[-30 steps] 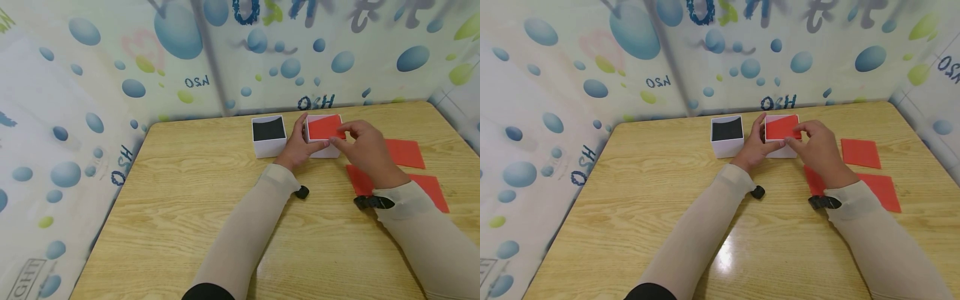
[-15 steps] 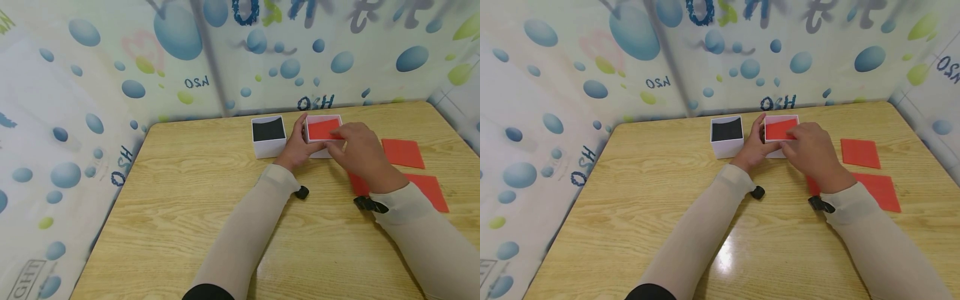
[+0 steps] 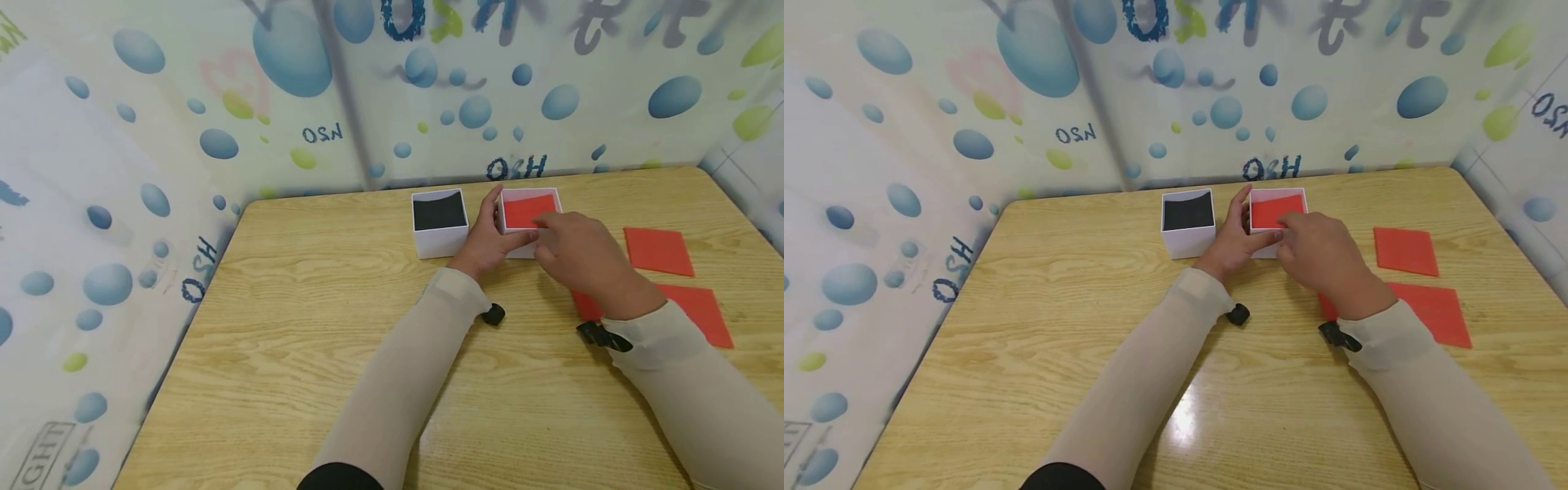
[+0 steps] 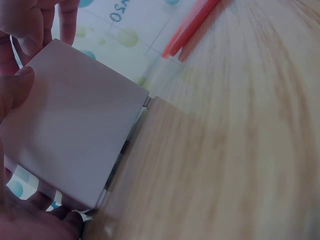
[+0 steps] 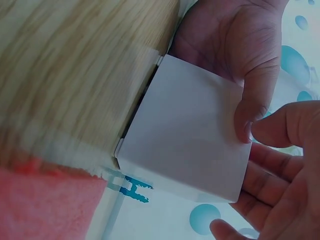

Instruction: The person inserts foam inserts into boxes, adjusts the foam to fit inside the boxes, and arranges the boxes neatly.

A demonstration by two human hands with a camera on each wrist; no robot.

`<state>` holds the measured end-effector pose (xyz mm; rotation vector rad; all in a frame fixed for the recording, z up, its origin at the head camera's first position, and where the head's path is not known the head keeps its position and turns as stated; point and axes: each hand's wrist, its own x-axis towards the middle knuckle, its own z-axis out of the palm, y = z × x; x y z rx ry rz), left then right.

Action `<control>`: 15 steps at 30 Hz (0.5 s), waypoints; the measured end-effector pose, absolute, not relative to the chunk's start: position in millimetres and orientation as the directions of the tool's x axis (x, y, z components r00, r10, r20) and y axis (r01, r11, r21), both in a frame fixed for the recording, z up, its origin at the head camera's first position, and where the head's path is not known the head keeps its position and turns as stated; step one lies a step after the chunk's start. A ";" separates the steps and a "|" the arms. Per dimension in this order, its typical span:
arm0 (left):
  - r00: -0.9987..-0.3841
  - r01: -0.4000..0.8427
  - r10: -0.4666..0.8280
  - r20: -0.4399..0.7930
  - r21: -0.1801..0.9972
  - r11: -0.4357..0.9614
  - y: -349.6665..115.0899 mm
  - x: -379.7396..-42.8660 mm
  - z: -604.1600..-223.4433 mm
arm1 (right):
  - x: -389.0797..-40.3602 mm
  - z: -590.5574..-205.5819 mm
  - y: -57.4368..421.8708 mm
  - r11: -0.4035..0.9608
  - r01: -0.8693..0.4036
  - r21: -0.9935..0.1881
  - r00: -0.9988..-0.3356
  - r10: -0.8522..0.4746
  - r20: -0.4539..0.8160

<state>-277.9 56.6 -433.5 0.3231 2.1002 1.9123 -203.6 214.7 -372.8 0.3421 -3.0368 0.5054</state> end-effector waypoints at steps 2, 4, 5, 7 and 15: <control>-0.935 -0.023 0.349 -0.057 0.995 0.100 56.5 -277.8 -433.6 | -204.1 -372.4 214.2 0.921 -0.221 -0.321 -0.975 -0.211 0.064; -0.936 -0.024 0.348 -0.061 0.994 0.110 56.1 -277.6 -433.5 | -204.4 -372.3 213.3 0.917 -0.217 -0.335 -0.976 -0.213 0.049; -0.936 -0.026 0.345 -0.065 0.993 0.116 56.0 -277.3 -433.4 | -204.5 -372.3 212.9 0.915 -0.218 -0.341 -0.975 -0.216 0.045; -0.936 -0.030 0.345 -0.072 0.992 0.125 55.7 -277.2 -433.3 | -204.7 -372.9 212.3 0.911 -0.225 -0.346 -0.974 -0.225 0.041; -0.938 -0.031 0.338 -0.074 0.991 0.129 56.2 -278.1 -433.3 | -203.9 -374.8 212.9 0.914 -0.249 -0.321 -0.967 -0.256 0.020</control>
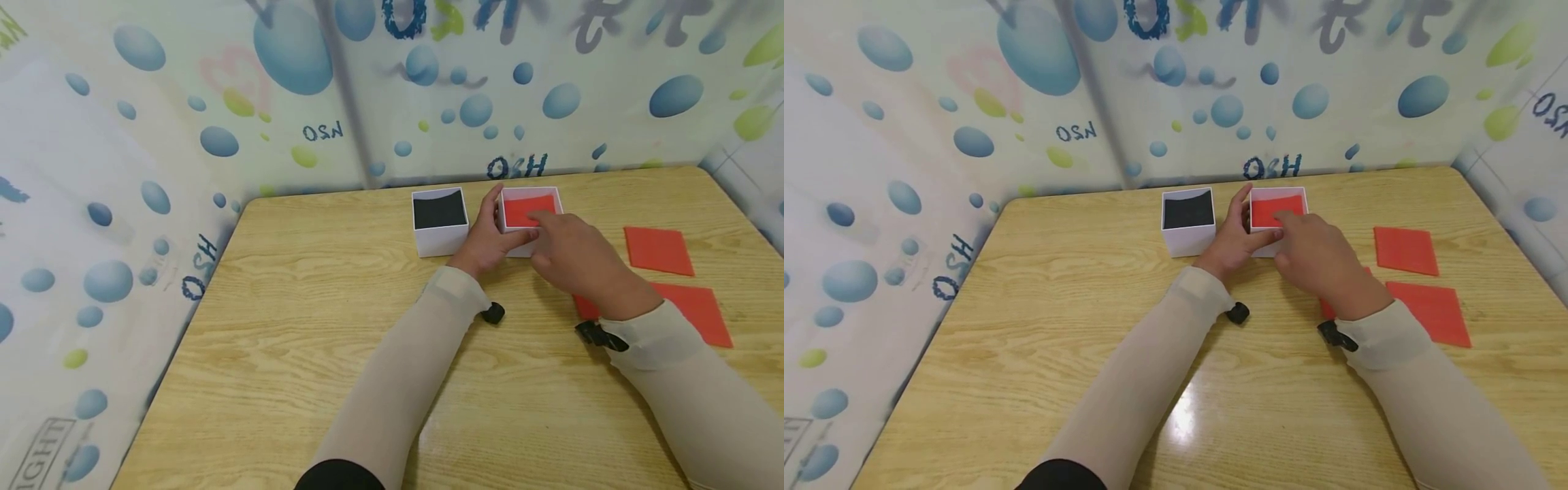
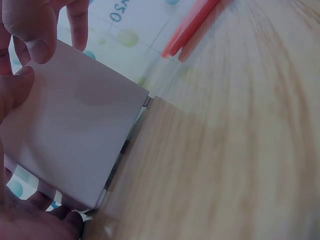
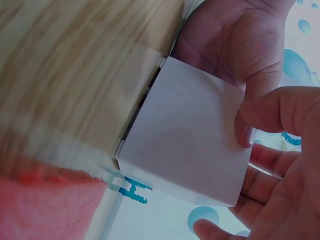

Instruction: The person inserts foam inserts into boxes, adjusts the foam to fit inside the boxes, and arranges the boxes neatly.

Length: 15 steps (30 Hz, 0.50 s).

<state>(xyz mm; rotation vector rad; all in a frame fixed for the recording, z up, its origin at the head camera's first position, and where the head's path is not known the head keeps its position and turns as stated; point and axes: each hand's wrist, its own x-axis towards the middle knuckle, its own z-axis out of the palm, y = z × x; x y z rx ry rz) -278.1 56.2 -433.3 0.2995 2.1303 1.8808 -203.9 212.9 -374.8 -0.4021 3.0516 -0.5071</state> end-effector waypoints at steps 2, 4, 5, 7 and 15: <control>-0.938 -0.029 0.340 -0.073 0.991 0.130 56.0 -278.2 -433.3 | -203.2 -374.1 212.3 0.913 -0.250 -0.322 -0.965 -0.262 0.006; -0.937 -0.032 0.343 -0.074 0.991 0.128 55.5 -278.2 -433.6 | -202.9 -374.3 211.8 0.912 -0.256 -0.322 -0.962 -0.271 -0.004; -0.936 -0.033 0.344 -0.076 0.991 0.127 55.3 -278.3 -434.2 | -203.0 -375.2 211.5 0.911 -0.259 -0.321 -0.961 -0.275 -0.005; -0.937 -0.035 0.341 -0.078 0.991 0.130 54.7 -278.2 -435.1 | -203.0 -376.4 211.5 0.907 -0.265 -0.327 -0.959 -0.284 -0.011; -0.935 -0.011 0.350 -0.048 0.994 0.108 55.9 -281.3 -437.6 | -201.3 -365.2 224.1 0.866 -0.250 -0.433 -0.951 -0.304 -0.058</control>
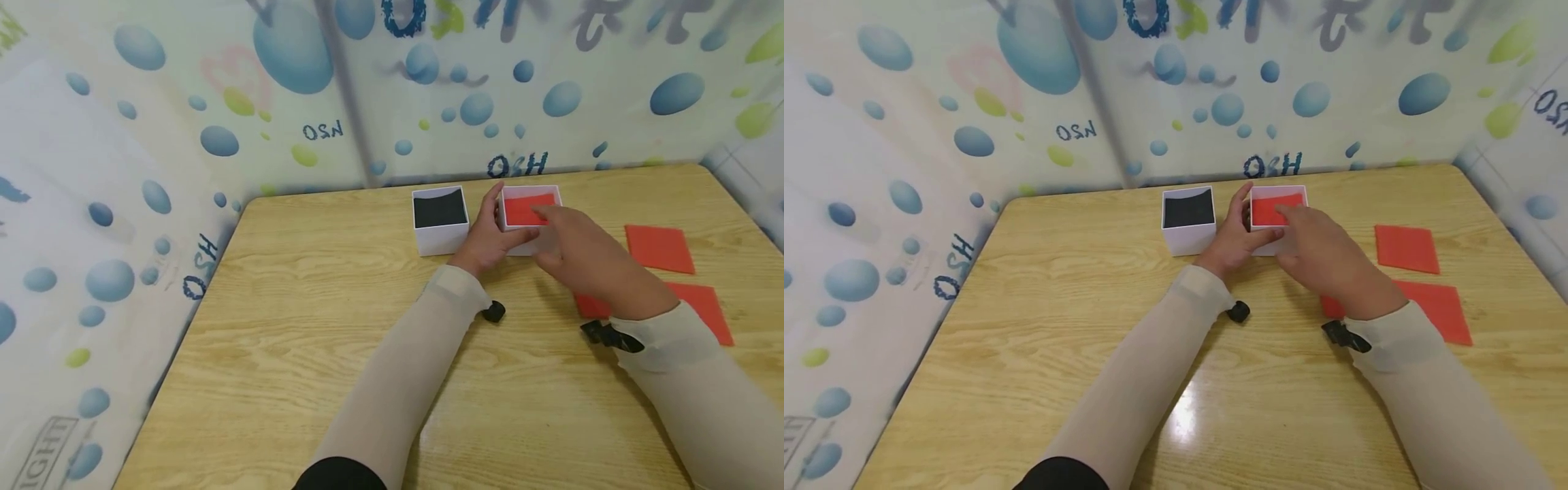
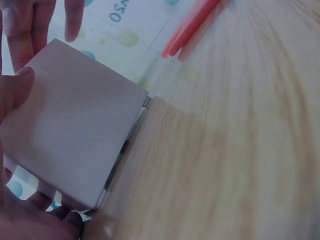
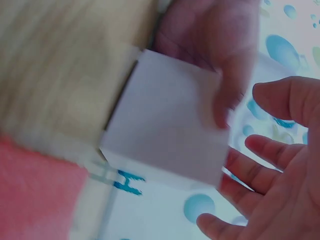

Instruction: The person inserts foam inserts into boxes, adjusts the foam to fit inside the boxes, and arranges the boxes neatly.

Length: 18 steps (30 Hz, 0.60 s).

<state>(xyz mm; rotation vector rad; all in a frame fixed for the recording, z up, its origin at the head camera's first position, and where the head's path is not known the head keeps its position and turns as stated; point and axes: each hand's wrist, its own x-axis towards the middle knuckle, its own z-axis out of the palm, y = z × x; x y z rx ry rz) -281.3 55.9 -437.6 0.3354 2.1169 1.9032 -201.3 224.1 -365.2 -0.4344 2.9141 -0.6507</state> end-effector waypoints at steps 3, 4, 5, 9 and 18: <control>-0.937 -0.006 0.345 -0.049 0.992 0.126 56.7 -281.3 -437.0 | -197.1 -359.5 231.4 0.851 -0.237 -0.469 -0.958 -0.284 -0.032; -0.937 -0.006 0.345 -0.053 0.991 0.135 56.7 -281.2 -436.6 | -195.7 -358.4 234.3 0.847 -0.229 -0.479 -0.961 -0.274 -0.027; -0.936 -0.005 0.349 -0.055 0.990 0.143 56.8 -280.9 -436.2 | -193.8 -357.5 237.6 0.843 -0.216 -0.492 -0.965 -0.261 -0.024; -0.934 -0.007 0.352 -0.058 0.990 0.143 58.0 -279.9 -435.2 | -185.8 -357.6 257.1 0.833 -0.194 -0.518 -0.974 -0.227 0.001; -0.937 -0.047 0.340 -0.077 0.994 0.095 55.5 -279.5 -433.3 | -164.7 -371.4 319.9 0.874 -0.056 -0.483 -0.983 -0.131 -0.124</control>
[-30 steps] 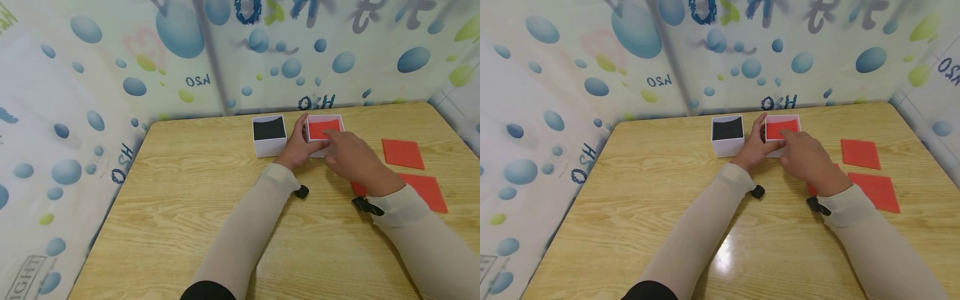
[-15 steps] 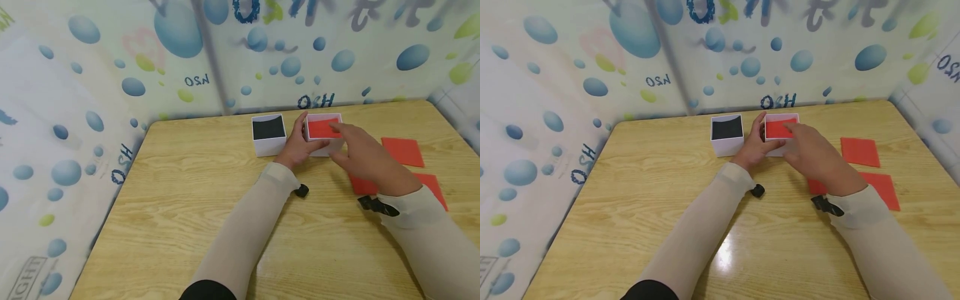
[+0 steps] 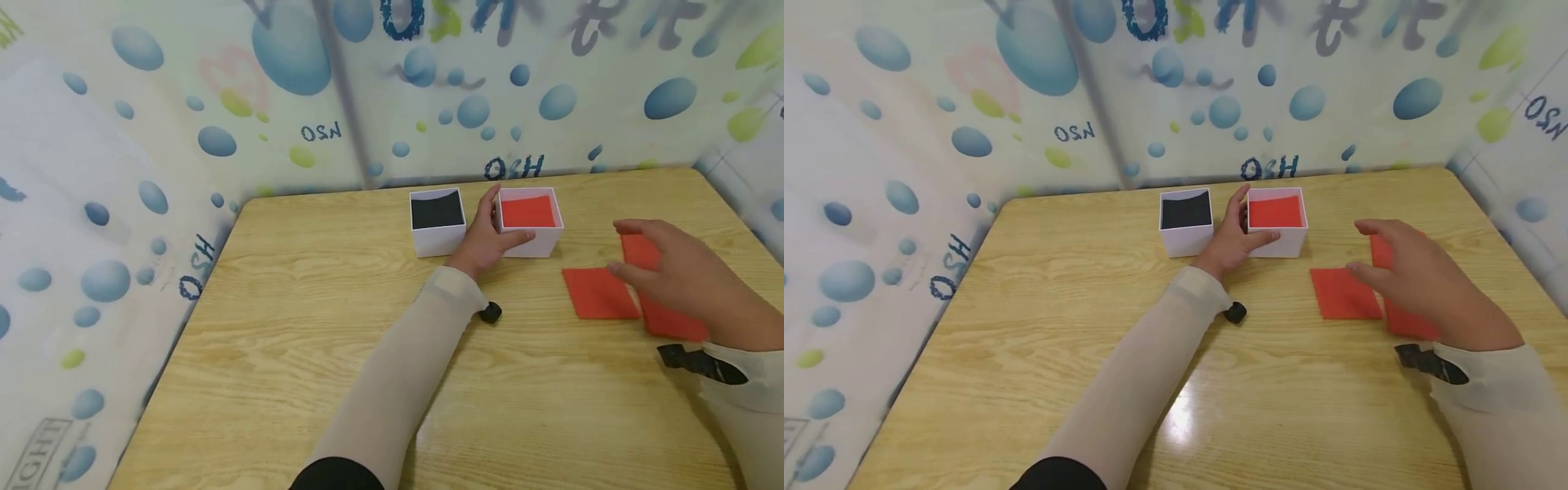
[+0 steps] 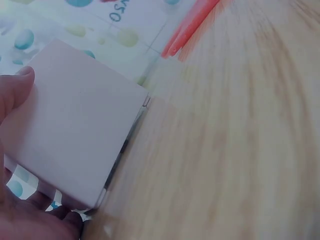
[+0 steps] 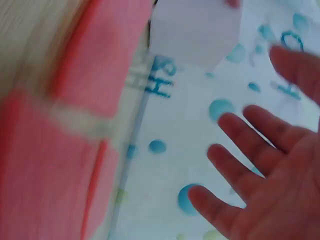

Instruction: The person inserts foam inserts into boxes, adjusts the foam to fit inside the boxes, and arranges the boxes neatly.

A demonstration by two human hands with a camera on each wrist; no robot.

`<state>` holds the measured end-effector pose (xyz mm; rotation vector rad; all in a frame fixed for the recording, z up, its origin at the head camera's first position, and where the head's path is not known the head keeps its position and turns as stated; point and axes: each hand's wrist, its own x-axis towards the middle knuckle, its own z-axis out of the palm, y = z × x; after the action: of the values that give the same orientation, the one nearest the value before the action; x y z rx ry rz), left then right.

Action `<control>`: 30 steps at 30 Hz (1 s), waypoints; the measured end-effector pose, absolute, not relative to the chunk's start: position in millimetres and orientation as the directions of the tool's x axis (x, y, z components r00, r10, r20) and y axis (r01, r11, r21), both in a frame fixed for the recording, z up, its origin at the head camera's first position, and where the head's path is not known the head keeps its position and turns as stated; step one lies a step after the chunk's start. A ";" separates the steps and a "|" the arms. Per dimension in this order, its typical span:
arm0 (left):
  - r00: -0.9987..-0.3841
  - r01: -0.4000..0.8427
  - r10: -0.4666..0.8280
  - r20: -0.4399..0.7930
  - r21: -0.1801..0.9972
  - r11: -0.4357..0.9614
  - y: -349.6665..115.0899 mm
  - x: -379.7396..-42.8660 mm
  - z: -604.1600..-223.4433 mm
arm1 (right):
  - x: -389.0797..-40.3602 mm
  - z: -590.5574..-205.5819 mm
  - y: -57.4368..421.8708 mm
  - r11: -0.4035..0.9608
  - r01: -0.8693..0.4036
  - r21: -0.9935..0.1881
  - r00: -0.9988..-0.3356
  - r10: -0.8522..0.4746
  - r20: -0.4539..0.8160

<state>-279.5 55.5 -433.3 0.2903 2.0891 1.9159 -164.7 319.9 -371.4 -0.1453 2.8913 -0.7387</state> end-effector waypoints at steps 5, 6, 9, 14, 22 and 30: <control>-0.939 -0.039 0.335 -0.070 0.995 0.097 52.2 -281.7 -432.5 | -169.6 -382.4 336.7 0.877 -0.076 -0.473 -0.955 -0.202 -0.219; -0.939 -0.043 0.336 -0.073 0.994 0.097 51.8 -282.0 -432.7 | -171.1 -384.9 337.7 0.879 -0.098 -0.467 -0.947 -0.227 -0.229; -0.936 -0.048 0.343 -0.080 0.994 0.102 51.0 -282.1 -433.7 | -173.0 -391.3 339.1 0.886 -0.140 -0.443 -0.924 -0.278 -0.262; -0.935 -0.046 0.345 -0.076 0.994 0.095 51.3 -281.3 -436.4 | -171.5 -397.9 338.1 0.902 -0.195 -0.385 -0.906 -0.316 -0.281; -0.935 -0.039 0.345 -0.075 0.993 0.110 53.7 -280.4 -436.0 | -169.3 -402.4 329.4 0.939 -0.238 -0.248 -0.909 -0.306 -0.284; -0.933 -0.042 0.351 -0.080 0.993 0.114 55.9 -280.3 -434.3 | -170.8 -406.1 328.3 0.938 -0.253 -0.236 -0.911 -0.313 -0.268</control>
<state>-280.3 55.9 -434.3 0.3043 2.1010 1.8884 -170.8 328.3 -406.1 -0.4174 2.7901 -0.2822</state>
